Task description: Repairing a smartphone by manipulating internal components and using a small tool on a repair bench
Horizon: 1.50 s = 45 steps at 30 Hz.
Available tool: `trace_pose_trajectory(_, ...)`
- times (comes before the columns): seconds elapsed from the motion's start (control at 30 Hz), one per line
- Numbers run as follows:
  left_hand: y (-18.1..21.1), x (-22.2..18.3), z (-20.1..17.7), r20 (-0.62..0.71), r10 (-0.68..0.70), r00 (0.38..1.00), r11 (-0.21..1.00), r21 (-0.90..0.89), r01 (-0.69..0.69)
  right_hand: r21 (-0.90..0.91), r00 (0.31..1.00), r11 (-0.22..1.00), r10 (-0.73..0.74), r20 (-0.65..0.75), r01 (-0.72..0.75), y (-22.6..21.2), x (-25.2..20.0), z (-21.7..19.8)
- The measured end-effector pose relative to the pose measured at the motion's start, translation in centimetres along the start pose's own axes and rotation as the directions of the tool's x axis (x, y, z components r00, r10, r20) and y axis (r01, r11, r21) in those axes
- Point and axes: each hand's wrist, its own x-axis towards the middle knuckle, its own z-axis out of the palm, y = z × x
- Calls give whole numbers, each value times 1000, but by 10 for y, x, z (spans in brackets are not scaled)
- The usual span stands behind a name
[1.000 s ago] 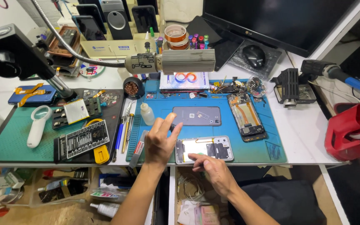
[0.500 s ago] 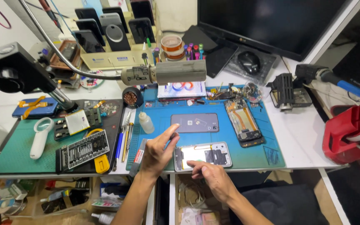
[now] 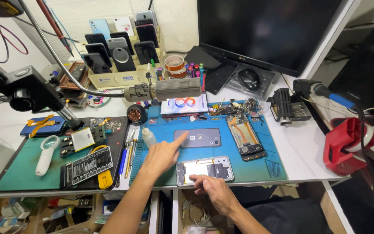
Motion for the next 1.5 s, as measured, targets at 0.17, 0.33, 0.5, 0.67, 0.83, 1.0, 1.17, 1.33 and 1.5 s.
trace_pose_trajectory(0.17, -15, 14, 22, 206, -1, 978, 949, 309, -64, -13, 1000, 1000, 14, 20, -14, 0, -2, -3)
trace_pose_trajectory(0.33, -22, 16, 22, 187, -77, 979, 952, 307, 16, 10, 1000, 1000, 22, 2, -22, -3, -1, -1)
trace_pose_trajectory(0.5, -18, 6, 9, 240, -109, 965, 964, 263, 43, -28, 999, 999, 40, -3, -40, -4, -1, -1)
trace_pose_trajectory(0.67, -6, -7, -13, 210, -152, 966, 986, 96, 134, 10, 999, 999, 40, 0, -40, -3, -1, 0)
trace_pose_trajectory(0.83, -5, -15, -16, -32, -237, 971, 891, -405, 204, 36, 1000, 999, 29, 5, -30, 0, -1, 0)
trace_pose_trajectory(1.0, -8, -16, -1, -243, 15, 970, 793, -588, -160, 30, 1000, 999, 30, 1, -30, 0, -2, 1)
trace_pose_trajectory(1.17, -15, 2, 27, -668, 79, 740, 669, -515, -536, 47, 1000, 999, -1, 10, 0, -1, -1, 2)
trace_pose_trajectory(1.33, -19, 7, 55, -575, -221, 788, 600, -717, -356, 50, 1000, 999, -7, 11, 6, 6, 0, 1)
trace_pose_trajectory(1.5, -25, 17, 66, -581, -275, 766, 600, -726, -335, 16, 1000, 1000, 18, 3, -18, -2, 0, 1)
